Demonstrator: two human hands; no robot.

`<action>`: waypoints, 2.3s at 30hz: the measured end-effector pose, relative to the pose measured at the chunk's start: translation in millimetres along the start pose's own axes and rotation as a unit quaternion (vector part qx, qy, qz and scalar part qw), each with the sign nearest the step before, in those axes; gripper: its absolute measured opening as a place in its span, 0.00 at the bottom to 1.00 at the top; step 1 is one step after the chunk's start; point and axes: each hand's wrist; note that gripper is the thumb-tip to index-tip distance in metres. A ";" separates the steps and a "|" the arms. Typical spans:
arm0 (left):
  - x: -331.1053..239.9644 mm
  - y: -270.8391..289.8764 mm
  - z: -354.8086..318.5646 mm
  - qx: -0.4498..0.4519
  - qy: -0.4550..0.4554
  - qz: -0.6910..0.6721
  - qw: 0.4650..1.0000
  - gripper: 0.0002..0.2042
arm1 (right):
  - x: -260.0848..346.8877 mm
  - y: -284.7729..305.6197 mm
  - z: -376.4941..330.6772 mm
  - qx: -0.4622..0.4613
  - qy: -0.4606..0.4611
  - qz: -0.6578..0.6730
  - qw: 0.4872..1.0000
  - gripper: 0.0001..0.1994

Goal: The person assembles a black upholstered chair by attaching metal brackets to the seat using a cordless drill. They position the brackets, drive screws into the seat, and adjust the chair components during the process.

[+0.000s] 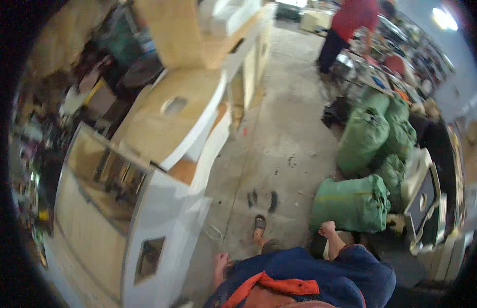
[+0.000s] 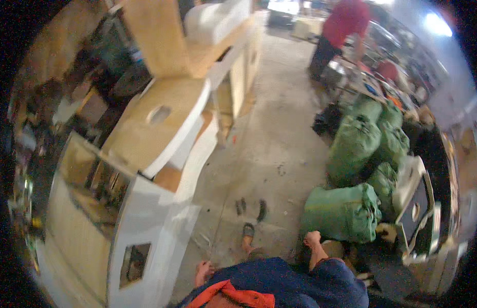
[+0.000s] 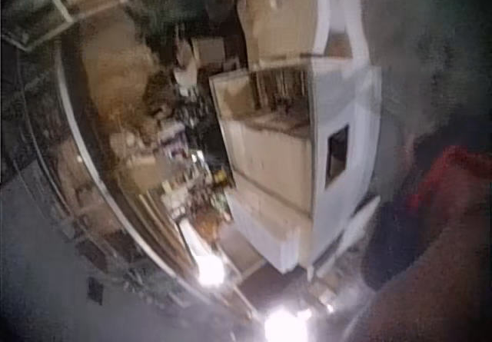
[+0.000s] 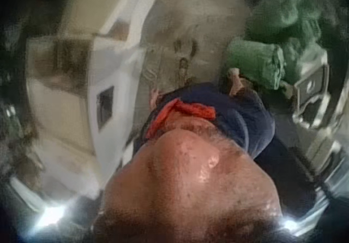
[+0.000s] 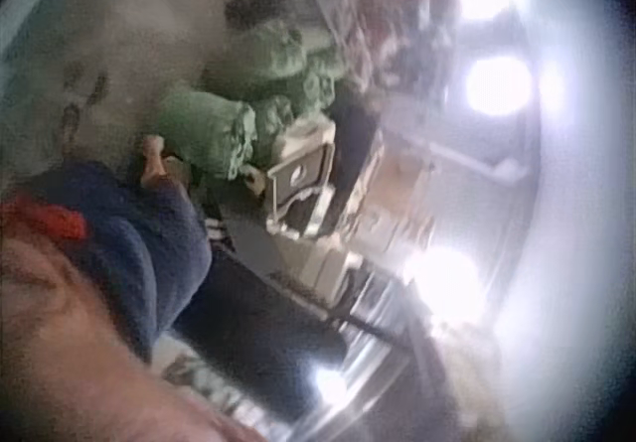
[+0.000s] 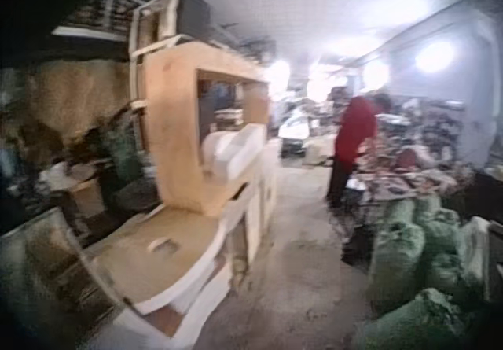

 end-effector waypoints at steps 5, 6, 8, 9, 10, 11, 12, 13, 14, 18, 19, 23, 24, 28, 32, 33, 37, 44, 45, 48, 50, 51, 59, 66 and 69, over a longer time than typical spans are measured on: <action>15.0 12.8 -8.8 -0.004 -0.074 0.197 0.978 0.13 | -28.1 -138.3 -58.7 0.172 0.084 -0.338 0.921 0.15; 19.0 15.3 -11.9 0.001 -0.052 0.224 0.973 0.14 | -31.0 -165.6 -84.6 0.214 0.062 -0.322 0.920 0.16; 21.5 17.8 -17.9 -0.027 -0.034 0.289 0.956 0.16 | -23.4 -212.8 -126.9 0.272 0.076 -0.322 0.904 0.17; 18.9 17.7 -19.1 -0.034 -0.033 0.304 0.952 0.16 | -15.3 -228.7 -143.7 0.276 0.093 -0.330 0.898 0.17; 13.2 16.7 -18.8 -0.044 -0.019 0.343 0.938 0.16 | -7.3 -237.5 -157.4 0.293 0.115 -0.339 0.887 0.17; 4.2 15.0 -16.6 -0.022 -0.054 0.311 0.949 0.15 | 2.3 -240.3 -166.7 0.269 0.122 -0.281 0.913 0.18; -7.7 12.9 -12.4 -0.013 -0.070 0.314 0.947 0.15 | 12.3 -238.6 -170.0 0.254 0.130 -0.224 0.932 0.19; -22.1 10.7 -6.9 -0.002 -0.087 0.319 0.944 0.14 | 19.0 -230.8 -170.8 0.220 0.143 -0.170 0.950 0.19; -38.6 8.6 -0.8 0.008 -0.105 0.330 0.938 0.14 | 28.8 -221.0 -165.6 0.204 0.149 -0.129 0.959 0.19; -111.7 0.9 24.2 0.052 -0.179 0.393 0.900 0.13 | 29.4 -161.2 -130.8 0.017 0.123 0.005 0.992 0.15; -130.0 -2.2 30.7 0.065 -0.203 0.417 0.883 0.13 | 18.0 -146.9 -121.9 0.011 0.128 0.067 0.989 0.14; -197.2 -30.9 59.8 0.103 -0.245 0.454 0.850 0.10 | -28.4 -103.2 -93.5 -0.044 0.097 -0.006 0.994 0.06; -211.4 -41.7 67.5 0.111 -0.219 0.419 0.874 0.09 | -38.8 -97.9 -90.2 0.013 0.063 0.010 0.998 0.05; -269.5 -85.8 97.2 0.128 -0.137 0.366 0.912 0.09 | -34.6 -102.7 -89.5 0.070 -0.015 0.040 0.997 0.08; -335.3 -135.1 131.4 0.147 -0.139 0.391 0.898 0.09 | 64.1 -158.4 -88.1 0.034 0.077 -0.020 0.996 0.09; -354.7 -148.9 142.2 0.150 -0.140 0.395 0.896 0.09 | 99.3 -180.8 -84.2 0.031 0.098 -0.039 0.994 0.10; -459.1 -200.7 187.5 0.148 -0.146 0.392 0.896 0.10 | 246.2 -280.3 -55.4 0.060 0.158 0.004 0.986 0.15; -687.1 -266.2 225.1 0.097 -0.152 0.274 0.945 0.12 | 420.1 -357.1 8.6 0.023 0.159 -0.063 0.985 0.13; -720.9 -282.6 233.3 0.110 -0.120 0.186 0.969 0.10 | 437.5 -354.8 16.1 -0.016 0.153 -0.052 0.987 0.12; -825.2 -342.7 268.1 0.113 -0.151 0.213 0.959 0.10 | 484.2 -349.3 44.0 -0.050 0.108 -0.006 0.993 0.11; -894.5 -388.0 285.8 0.122 -0.209 0.248 0.938 0.11 | 509.4 -347.8 67.2 -0.078 0.075 0.007 0.994 0.08; -928.7 -412.3 290.3 0.109 -0.231 0.261 0.931 0.11 | 521.7 -348.0 81.7 -0.112 0.041 0.001 0.993 0.07; -1120.8 -577.4 325.8 0.170 -0.181 0.142 0.958 0.10 | 689.2 -349.0 253.0 -0.084 -0.030 -0.098 0.991 0.06; -1227.5 -630.7 363.7 0.203 -0.026 0.347 0.915 0.10 | 1049.2 -486.2 339.7 -0.141 0.212 -0.214 0.943 0.09; -1293.8 -663.7 382.7 0.187 -0.033 0.363 0.912 0.11 | 1195.3 -602.2 347.9 -0.096 0.331 -0.296 0.891 0.17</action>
Point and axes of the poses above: each hand's wrist, its own z-axis towards the middle knuckle, its own y-axis out of the back of the hand, x = y × z, and after that the axes turned 13 degrees about z, right-handed
